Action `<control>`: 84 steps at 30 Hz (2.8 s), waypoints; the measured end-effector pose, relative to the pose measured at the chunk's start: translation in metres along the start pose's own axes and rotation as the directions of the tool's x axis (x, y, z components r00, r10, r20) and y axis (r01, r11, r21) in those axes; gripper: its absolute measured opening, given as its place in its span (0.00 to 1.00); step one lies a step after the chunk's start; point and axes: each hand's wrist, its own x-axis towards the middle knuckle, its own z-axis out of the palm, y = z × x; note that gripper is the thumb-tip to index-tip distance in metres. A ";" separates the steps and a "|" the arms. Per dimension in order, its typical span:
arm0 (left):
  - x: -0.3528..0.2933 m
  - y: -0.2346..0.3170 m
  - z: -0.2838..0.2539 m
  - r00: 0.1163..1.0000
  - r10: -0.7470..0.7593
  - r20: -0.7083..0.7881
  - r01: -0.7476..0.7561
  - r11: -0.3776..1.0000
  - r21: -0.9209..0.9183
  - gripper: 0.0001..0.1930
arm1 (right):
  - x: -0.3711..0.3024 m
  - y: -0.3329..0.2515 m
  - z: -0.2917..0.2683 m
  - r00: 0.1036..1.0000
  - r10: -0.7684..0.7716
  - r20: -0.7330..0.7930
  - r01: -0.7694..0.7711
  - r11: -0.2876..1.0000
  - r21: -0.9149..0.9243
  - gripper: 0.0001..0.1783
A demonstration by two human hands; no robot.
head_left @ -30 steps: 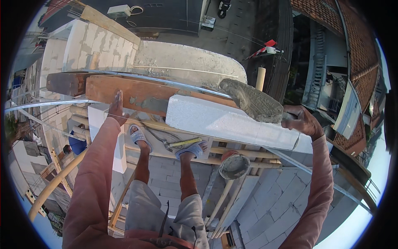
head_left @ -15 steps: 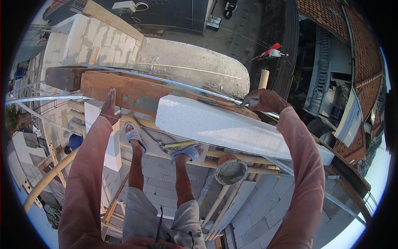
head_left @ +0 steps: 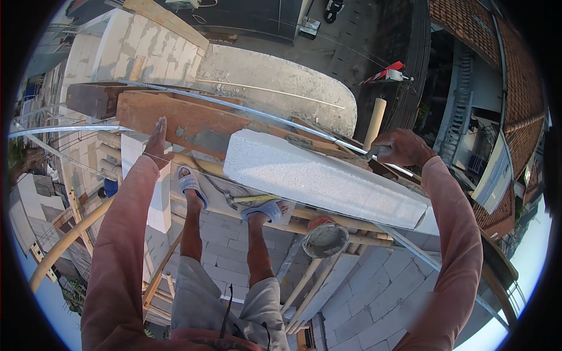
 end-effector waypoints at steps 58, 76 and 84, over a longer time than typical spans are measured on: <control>0.002 -0.003 0.003 1.000 0.013 -0.003 -0.013 0.999 -0.046 0.66 | 0.039 0.001 0.009 0.983 0.001 0.181 -0.008 0.999 0.034 0.28; 0.013 -0.008 0.015 0.995 0.074 -0.060 -0.077 0.995 -0.064 0.68 | -0.065 0.077 0.005 0.947 0.252 0.198 -0.251 0.967 -0.031 0.29; 0.012 -0.014 0.014 0.994 0.083 -0.069 -0.091 0.988 -0.126 0.65 | -0.008 0.052 0.011 0.984 0.150 0.100 -0.158 0.984 0.080 0.31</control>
